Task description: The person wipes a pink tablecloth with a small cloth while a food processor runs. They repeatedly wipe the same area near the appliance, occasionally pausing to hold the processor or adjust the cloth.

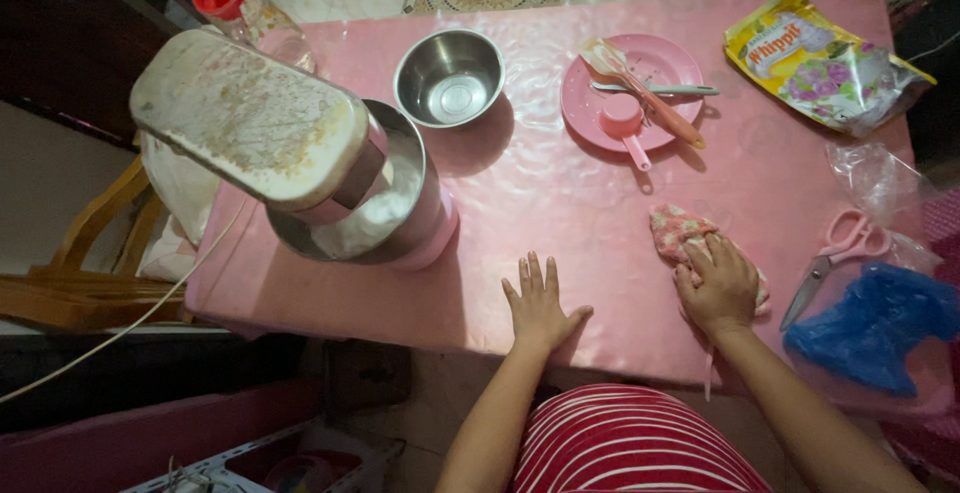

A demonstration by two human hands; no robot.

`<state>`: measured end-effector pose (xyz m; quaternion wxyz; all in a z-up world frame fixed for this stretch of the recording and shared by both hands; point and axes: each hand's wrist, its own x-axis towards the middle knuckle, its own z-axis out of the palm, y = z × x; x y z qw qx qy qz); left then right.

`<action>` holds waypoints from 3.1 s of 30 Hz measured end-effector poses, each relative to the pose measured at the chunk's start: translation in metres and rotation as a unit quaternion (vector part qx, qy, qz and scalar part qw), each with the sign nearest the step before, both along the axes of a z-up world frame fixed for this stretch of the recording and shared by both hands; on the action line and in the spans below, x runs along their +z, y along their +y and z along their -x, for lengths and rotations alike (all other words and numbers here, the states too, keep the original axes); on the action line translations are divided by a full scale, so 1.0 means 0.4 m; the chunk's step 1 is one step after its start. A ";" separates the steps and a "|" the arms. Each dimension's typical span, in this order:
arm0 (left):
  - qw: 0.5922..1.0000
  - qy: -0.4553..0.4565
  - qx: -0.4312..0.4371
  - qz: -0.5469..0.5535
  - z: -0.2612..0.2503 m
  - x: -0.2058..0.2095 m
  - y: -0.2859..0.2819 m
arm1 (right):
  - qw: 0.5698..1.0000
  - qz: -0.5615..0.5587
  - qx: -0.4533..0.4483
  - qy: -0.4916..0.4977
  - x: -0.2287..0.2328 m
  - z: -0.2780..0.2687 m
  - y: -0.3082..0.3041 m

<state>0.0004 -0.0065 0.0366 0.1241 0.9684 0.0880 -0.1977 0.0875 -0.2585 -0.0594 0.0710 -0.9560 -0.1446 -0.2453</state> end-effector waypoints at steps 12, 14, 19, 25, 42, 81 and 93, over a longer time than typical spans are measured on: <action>0.998 0.066 -0.003 -0.007 0.002 0.044 0.010 | 0.999 -0.029 0.017 -0.011 0.102 0.025 0.036; 0.996 0.088 -0.009 -0.013 -0.001 0.072 0.011 | 0.999 -0.034 0.030 -0.021 0.122 0.026 0.044; 0.995 0.099 -0.021 -0.021 0.002 0.069 0.013 | 0.999 -0.016 0.018 -0.028 0.098 0.025 0.035; 0.996 0.088 -0.017 -0.024 0.005 0.072 0.012 | 1.000 -0.015 0.013 -0.016 0.099 0.025 0.038; 0.985 0.171 -0.007 -0.008 -0.002 0.161 0.005 | 1.000 -0.013 0.011 -0.016 0.090 0.024 0.034; 0.987 0.159 0.001 -0.010 -0.004 0.151 -0.001 | 0.999 -0.034 0.024 -0.024 0.093 0.019 0.036; 0.984 0.180 -0.008 -0.013 -0.010 0.159 -0.002 | 0.999 -0.033 0.007 0.004 0.102 0.025 0.039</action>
